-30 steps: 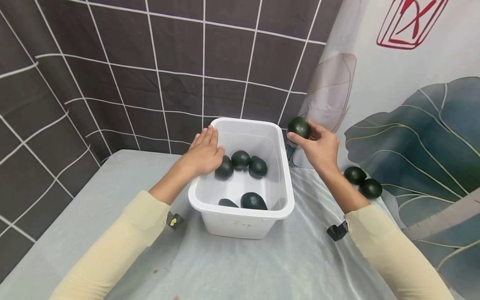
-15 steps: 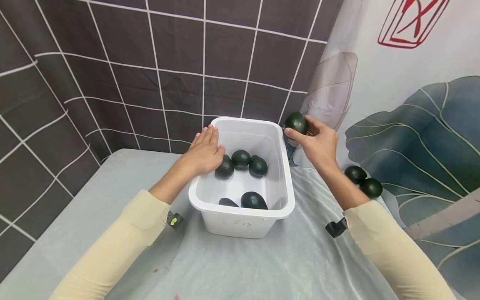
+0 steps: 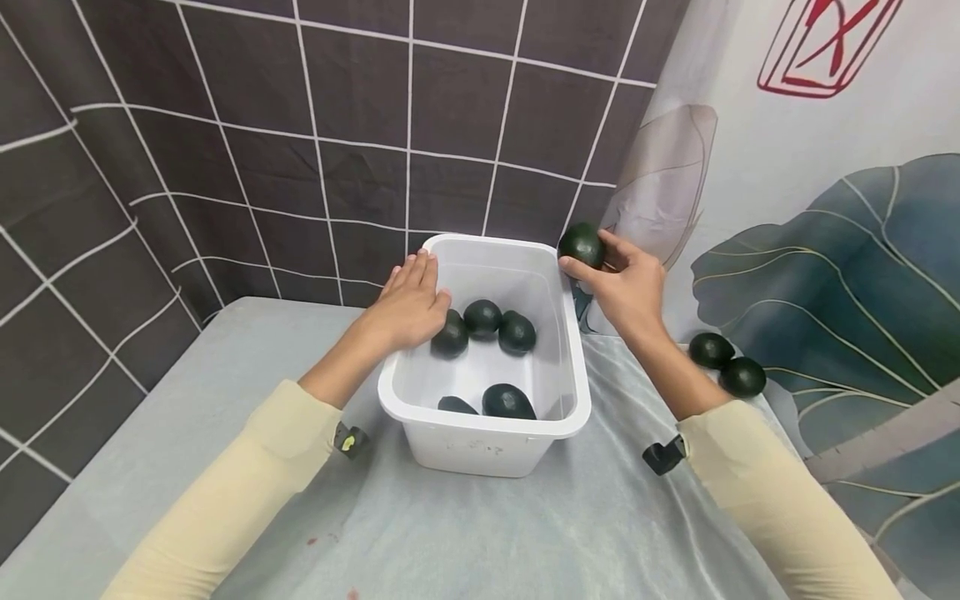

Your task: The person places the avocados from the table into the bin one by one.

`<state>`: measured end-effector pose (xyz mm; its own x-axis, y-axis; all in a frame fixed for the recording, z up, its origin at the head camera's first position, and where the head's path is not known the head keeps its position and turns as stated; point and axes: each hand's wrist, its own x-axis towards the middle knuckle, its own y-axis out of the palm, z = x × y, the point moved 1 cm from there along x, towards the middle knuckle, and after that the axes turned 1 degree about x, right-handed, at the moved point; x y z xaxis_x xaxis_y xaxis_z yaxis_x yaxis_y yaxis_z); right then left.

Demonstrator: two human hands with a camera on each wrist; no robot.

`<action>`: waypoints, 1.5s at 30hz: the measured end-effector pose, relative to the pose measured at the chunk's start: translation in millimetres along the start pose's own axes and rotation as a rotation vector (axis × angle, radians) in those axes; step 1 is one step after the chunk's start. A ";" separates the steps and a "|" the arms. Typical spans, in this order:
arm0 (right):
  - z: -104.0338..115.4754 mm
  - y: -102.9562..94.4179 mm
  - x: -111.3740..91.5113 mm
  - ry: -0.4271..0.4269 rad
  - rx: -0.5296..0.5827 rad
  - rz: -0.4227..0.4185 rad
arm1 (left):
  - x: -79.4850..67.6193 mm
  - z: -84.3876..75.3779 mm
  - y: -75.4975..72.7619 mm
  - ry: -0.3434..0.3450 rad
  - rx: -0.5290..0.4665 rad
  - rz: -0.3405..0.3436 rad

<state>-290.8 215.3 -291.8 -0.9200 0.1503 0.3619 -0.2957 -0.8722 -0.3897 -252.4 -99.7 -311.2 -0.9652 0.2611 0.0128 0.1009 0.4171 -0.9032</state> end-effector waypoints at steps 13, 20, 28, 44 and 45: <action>4.7 6.0 -5.8 -0.030 0.004 0.054 | 1.4 -1.2 -0.6 -0.004 0.005 0.003; 5.1 12.5 -5.6 -0.023 0.026 0.085 | 1.0 -1.2 -0.7 -0.001 -0.001 0.006; 6.1 20.5 -7.2 -0.004 0.017 0.131 | 1.7 -1.2 0.1 -0.001 0.001 0.003; 4.2 29.8 -1.4 -0.016 -0.010 0.170 | 2.6 -1.5 0.2 -0.004 0.010 0.000; 3.7 30.6 -0.8 -0.015 -0.009 0.172 | 2.6 -1.3 0.2 -0.005 0.011 0.001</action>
<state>-298.2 186.8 -300.9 -0.9533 -0.0082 0.3019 -0.1365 -0.8800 -0.4549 -254.6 -97.8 -310.8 -0.9663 0.2572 0.0099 0.0990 0.4069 -0.9081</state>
